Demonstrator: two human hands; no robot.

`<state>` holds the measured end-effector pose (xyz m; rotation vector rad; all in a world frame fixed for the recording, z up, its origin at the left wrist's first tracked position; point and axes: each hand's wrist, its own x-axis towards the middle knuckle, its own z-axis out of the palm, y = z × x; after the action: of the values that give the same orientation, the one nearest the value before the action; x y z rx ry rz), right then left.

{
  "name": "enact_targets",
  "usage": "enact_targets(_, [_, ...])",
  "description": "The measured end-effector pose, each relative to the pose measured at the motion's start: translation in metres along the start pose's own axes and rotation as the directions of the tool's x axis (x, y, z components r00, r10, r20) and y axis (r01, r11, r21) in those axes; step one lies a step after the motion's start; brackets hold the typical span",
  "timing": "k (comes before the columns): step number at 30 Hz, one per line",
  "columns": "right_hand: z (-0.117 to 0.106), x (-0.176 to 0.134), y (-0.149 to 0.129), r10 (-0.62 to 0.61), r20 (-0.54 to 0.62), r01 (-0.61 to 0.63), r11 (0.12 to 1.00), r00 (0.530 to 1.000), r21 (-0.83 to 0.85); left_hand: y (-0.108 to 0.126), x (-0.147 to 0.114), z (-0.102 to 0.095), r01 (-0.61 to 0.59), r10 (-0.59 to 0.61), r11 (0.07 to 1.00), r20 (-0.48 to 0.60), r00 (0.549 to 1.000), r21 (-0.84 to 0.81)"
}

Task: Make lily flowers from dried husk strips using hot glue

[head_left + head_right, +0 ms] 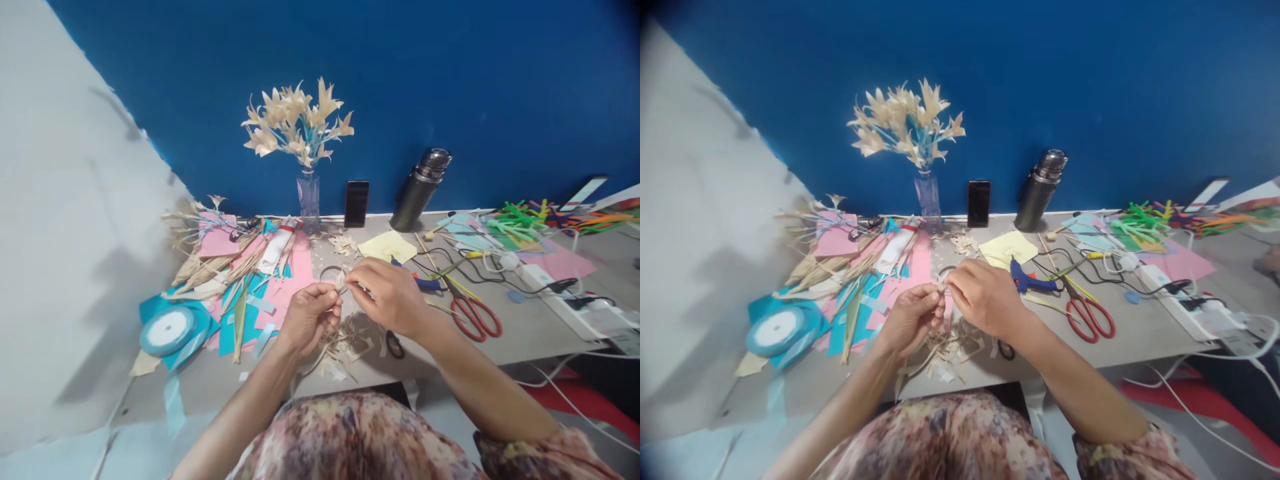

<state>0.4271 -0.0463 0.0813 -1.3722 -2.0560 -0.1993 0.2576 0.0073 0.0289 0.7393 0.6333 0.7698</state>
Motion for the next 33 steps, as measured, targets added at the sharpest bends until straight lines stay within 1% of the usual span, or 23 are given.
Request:
enact_targets(5, [0.001,0.0,-0.002,0.02,0.048,-0.019,0.999,0.999,-0.034,-0.007,-0.001,-0.003,-0.04,0.043,0.994,-0.021,0.999,0.106])
enact_targets(9, [0.002,0.0,-0.004,0.054,0.041,-0.053,0.999,0.998,-0.008,-0.01,-0.001,-0.002,-0.101,0.115,0.97,-0.05,0.992,0.22])
enact_targets(13, [0.004,-0.007,-0.004,0.106,-0.01,-0.105,0.991,0.994,0.087,-0.013,-0.001,-0.005,-0.178,0.199,0.952,-0.059,0.978,0.249])
enact_targets(16, [0.008,-0.019,-0.006,0.164,-0.037,-0.154,0.968,0.986,0.197,-0.015,-0.001,-0.011,-0.283,0.311,0.91,-0.049,0.949,0.302])
enact_targets(18, [0.014,-0.027,-0.011,0.195,-0.048,-0.176,0.948,0.98,0.266,-0.016,-0.002,-0.015,-0.328,0.356,0.888,-0.032,0.934,0.323])
enact_targets(20, [0.021,-0.031,-0.017,0.217,-0.07,-0.183,0.926,0.974,0.329,-0.017,-0.003,-0.016,-0.32,0.342,0.894,-0.017,0.94,0.313])
enact_targets(23, [0.032,-0.033,-0.026,0.253,-0.131,-0.182,0.897,0.958,0.403,-0.019,-0.005,-0.013,-0.284,0.301,0.92,-0.022,0.953,0.272])
enact_targets(27, [0.041,-0.033,-0.027,0.307,-0.179,-0.209,0.883,0.935,0.421,-0.023,-0.006,-0.008,-0.255,0.27,0.933,-0.027,0.962,0.255])
enact_targets(33, [0.043,-0.035,-0.021,0.333,-0.19,-0.224,0.871,0.924,0.438,-0.02,-0.005,-0.004,-0.29,0.311,0.897,-0.01,0.95,0.335])
